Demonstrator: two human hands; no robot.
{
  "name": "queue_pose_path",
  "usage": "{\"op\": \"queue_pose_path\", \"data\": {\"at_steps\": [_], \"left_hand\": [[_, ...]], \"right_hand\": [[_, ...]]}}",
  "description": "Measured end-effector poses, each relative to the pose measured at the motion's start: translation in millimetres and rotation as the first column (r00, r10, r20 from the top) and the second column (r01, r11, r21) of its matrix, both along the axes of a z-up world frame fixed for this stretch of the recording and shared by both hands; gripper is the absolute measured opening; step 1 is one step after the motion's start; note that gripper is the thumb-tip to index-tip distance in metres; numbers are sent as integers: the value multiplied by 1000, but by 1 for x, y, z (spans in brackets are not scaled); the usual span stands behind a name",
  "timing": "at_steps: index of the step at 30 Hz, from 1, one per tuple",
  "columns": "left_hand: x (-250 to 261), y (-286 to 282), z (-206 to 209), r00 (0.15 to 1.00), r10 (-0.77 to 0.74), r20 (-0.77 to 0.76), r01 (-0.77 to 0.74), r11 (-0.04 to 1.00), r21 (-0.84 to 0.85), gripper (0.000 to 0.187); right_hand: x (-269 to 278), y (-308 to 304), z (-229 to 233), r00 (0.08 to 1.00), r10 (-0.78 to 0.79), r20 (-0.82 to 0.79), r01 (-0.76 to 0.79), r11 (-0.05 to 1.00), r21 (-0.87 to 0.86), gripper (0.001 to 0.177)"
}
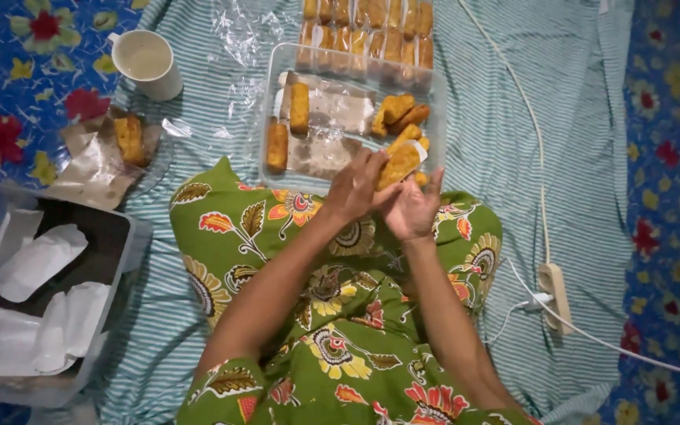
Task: Wrapping individual fried food items in small plastic sheets for packaging
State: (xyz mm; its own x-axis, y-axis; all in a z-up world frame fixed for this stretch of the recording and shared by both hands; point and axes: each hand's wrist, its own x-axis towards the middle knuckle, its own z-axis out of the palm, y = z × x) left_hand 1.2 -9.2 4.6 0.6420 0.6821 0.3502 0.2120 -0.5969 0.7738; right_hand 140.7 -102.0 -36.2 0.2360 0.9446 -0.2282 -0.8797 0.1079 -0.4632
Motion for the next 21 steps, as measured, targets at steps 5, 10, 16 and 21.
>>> {"op": "queue_pose_path", "data": {"at_steps": [5,10,16,21], "left_hand": [[0,6,-8,1000,7,-15,-6,1000,21,47],[5,15,-13,998,-1,63,6,998,-70,48],[21,13,-34,984,-16,178,52,978,-202,45],[17,14,-30,975,-67,212,99,985,-142,48]], "right_hand": [[-33,5,80,1000,5,3,-5,1000,13,84],[-26,6,73,999,-43,4,43,999,34,56],[-36,9,90,996,-71,56,69,997,47,50],[-24,12,71,992,-114,56,113,993,15,53]]}}
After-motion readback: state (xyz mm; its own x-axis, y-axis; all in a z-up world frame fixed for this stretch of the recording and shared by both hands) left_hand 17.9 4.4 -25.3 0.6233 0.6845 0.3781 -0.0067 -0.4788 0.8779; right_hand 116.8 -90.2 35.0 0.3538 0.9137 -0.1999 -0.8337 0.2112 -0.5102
